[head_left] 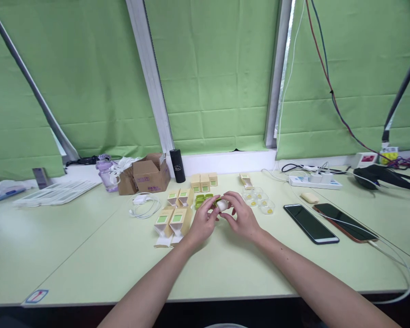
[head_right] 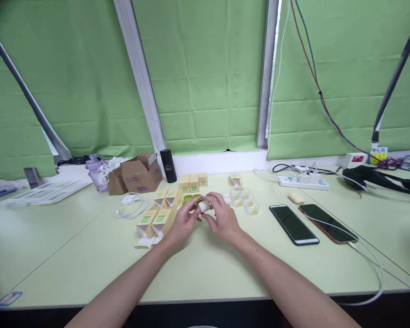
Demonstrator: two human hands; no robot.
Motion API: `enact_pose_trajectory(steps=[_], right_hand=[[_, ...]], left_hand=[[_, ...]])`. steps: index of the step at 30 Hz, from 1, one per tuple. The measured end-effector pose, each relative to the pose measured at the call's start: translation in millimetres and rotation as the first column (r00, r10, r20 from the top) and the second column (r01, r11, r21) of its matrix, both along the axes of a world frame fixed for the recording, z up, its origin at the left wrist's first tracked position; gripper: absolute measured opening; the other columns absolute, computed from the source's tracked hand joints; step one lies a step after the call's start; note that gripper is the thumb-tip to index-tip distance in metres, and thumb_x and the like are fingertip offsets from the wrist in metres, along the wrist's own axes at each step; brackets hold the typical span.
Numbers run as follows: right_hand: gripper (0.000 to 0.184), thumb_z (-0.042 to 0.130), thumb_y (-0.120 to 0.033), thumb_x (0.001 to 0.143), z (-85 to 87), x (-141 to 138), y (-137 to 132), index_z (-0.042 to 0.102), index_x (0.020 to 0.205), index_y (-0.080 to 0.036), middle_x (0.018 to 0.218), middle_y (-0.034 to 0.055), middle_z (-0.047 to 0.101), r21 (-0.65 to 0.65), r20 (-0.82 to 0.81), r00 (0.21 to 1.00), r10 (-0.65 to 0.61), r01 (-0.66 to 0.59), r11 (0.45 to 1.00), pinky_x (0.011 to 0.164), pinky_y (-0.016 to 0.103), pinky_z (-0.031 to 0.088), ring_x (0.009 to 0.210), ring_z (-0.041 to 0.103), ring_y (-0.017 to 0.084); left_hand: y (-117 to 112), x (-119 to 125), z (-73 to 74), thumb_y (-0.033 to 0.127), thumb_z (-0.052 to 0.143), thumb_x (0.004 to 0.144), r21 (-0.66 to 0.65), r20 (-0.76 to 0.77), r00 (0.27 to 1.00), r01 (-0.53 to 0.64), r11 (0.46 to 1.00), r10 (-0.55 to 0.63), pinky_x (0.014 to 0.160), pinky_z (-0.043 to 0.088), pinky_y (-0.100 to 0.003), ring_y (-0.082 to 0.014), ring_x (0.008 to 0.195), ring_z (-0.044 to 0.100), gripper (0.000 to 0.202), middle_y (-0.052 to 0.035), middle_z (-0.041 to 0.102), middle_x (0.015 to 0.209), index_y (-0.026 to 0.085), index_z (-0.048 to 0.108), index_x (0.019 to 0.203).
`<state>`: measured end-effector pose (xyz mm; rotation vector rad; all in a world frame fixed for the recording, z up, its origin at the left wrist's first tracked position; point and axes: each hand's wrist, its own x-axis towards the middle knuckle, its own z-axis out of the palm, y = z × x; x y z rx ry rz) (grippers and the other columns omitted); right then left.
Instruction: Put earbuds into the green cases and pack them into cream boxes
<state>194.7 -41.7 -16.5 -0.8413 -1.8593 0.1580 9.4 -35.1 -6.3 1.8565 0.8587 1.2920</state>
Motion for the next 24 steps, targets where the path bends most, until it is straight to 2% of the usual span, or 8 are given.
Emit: enact_pose_trajectory(steps=[4, 7, 12, 24], right_hand=[[0.039, 0.058, -0.017, 0.098, -0.5, 0.8, 2.5, 0.059, 0.135, -0.030, 0.136, 0.0107, 0.062, 0.069, 0.081, 0.997, 0.005, -0.010, 0.998, 0.080, 0.038, 0.064, 0.120, 0.066, 0.027], [0.037, 0.055, -0.015, 0.100, -2.2, 1.6, 6.0, 0.060, 0.134, -0.029, 0.134, 0.0112, 0.063, 0.082, 0.063, 0.997, 0.041, -0.046, 0.996, 0.086, 0.042, 0.064, 0.121, 0.065, 0.027], [0.036, 0.055, -0.016, 0.101, -3.5, 1.9, 6.8, 0.059, 0.134, -0.027, 0.132, 0.0125, 0.063, 0.085, 0.049, 0.996, 0.068, -0.072, 0.994, 0.094, 0.046, 0.062, 0.119, 0.065, 0.027], [0.045, 0.051, -0.012, 0.101, -1.0, 2.0, 5.1, 0.054, 0.142, -0.027, 0.135, 0.0137, 0.061, 0.110, 0.076, 0.994, 0.078, -0.086, 0.990, 0.100, 0.050, 0.060, 0.123, 0.063, 0.028]], left_hand=[[0.5, 2.6, -3.0, 0.048, 0.063, 0.099, -0.061, 0.075, 0.995, 0.072, 0.996, -0.068, 0.079, 0.068, -0.036, -0.0274, 0.115, 0.068, 0.051, -0.0161, 0.057, 0.146, 0.022, 0.062, 0.143], [2.2, 4.0, -4.5, 0.049, 0.065, 0.097, -0.094, 0.126, 0.988, 0.102, 0.990, -0.090, 0.085, 0.068, -0.042, -0.0269, 0.111, 0.070, 0.052, -0.0167, 0.061, 0.142, 0.020, 0.062, 0.141], [4.0, 3.8, -3.6, 0.048, 0.068, 0.096, -0.060, 0.118, 0.990, 0.087, 0.994, -0.079, 0.101, 0.062, -0.045, -0.0300, 0.123, 0.068, 0.050, -0.0164, 0.067, 0.136, 0.017, 0.066, 0.135], [3.4, 4.5, -1.6, 0.046, 0.068, 0.095, -0.065, 0.123, 0.991, 0.062, 0.996, -0.053, 0.101, 0.062, -0.046, -0.0298, 0.123, 0.069, 0.048, -0.0167, 0.066, 0.140, 0.017, 0.067, 0.134]])
